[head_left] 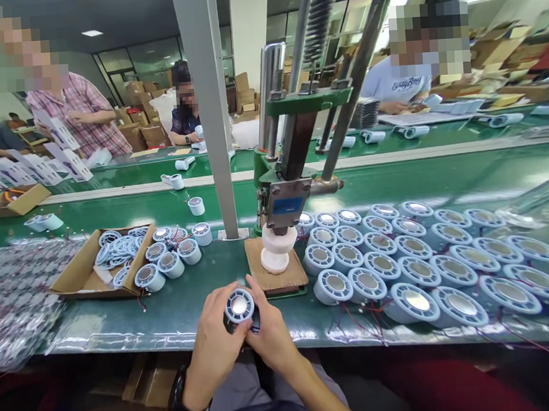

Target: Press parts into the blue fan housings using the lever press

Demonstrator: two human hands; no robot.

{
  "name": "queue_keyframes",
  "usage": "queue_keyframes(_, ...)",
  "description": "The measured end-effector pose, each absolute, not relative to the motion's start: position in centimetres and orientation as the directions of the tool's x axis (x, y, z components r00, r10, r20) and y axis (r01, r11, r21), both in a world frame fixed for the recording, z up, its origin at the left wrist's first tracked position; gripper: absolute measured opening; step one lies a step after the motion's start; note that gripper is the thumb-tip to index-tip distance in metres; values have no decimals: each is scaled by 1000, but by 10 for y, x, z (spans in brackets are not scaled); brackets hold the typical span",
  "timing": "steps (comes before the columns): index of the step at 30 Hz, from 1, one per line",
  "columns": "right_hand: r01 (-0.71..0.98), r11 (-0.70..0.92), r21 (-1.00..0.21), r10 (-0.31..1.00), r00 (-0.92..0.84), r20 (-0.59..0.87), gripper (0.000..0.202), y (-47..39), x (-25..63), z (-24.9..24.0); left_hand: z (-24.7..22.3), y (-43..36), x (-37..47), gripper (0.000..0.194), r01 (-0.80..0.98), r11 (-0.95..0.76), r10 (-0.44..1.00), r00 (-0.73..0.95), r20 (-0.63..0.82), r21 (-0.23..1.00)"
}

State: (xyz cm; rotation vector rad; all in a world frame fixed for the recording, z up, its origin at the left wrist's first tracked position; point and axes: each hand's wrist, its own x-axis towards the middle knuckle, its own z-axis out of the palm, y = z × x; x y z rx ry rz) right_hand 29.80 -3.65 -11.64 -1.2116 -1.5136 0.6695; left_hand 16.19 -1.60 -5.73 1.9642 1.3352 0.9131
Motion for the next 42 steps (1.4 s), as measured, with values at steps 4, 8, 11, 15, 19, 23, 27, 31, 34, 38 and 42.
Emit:
queue_keyframes(4, 330, 319, -889, 936, 37, 349, 93, -36, 298, -118, -64, -18, 164, 53, 475, -302, 949, 227, 217, 826)
queue_keyframes(8, 423, 326, -846, 939, -42, 341, 85, -38, 300, -119, -73, -21, 166, 54, 447, -308, 947, 225, 228, 840)
queue_keyframes(11, 551, 322, -770, 944, -121, 308, 80, -41, 305, -116, -86, -26, 169, 54, 461, -342, 939, 211, 273, 819)
queue_keyframes(15, 635, 356, -685, 934, -221, 280, 82, -40, 313, -110, -101, -31, 172, 55, 507, -363, 931, 237, 278, 782)
queue_keyframes(19, 686, 406, -604, 911, -252, 326, 92, -44, 310, -120, -102, -30, 166, 58, 517, -318, 935, 311, 172, 795)
queue_keyframes(23, 781, 409, -472, 896, -246, 368, 100, -67, 310, -119, -95, -26, 159, 57, 506, -320, 924, 352, 147, 801)
queue_keyframes(27, 810, 470, -350, 814, -243, 528, 92, -81, 351, -35, -90, -24, 159, 54, 499, -318, 930, 330, 163, 806)
queue_keyframes(31, 870, 415, -266, 526, 9, 850, 62, -47, 414, 122, -86, -19, 158, 55, 495, -260, 954, 262, 143, 829)
queue_keyframes(34, 894, 369, -254, 306, 141, 941, 61, 3, 442, 222, -77, -5, 158, 55, 465, -240, 963, 228, 146, 852)
queue_keyframes(38, 819, 424, -386, 482, 157, 862, 66, 66, 443, 271, -53, 20, 166, 56, 429, -321, 945, 207, 254, 844)
queue_keyframes(42, 885, 345, -314, 445, 140, 884, 71, 89, 437, 262, -45, 25, 174, 55, 446, -398, 908, 318, 274, 802)
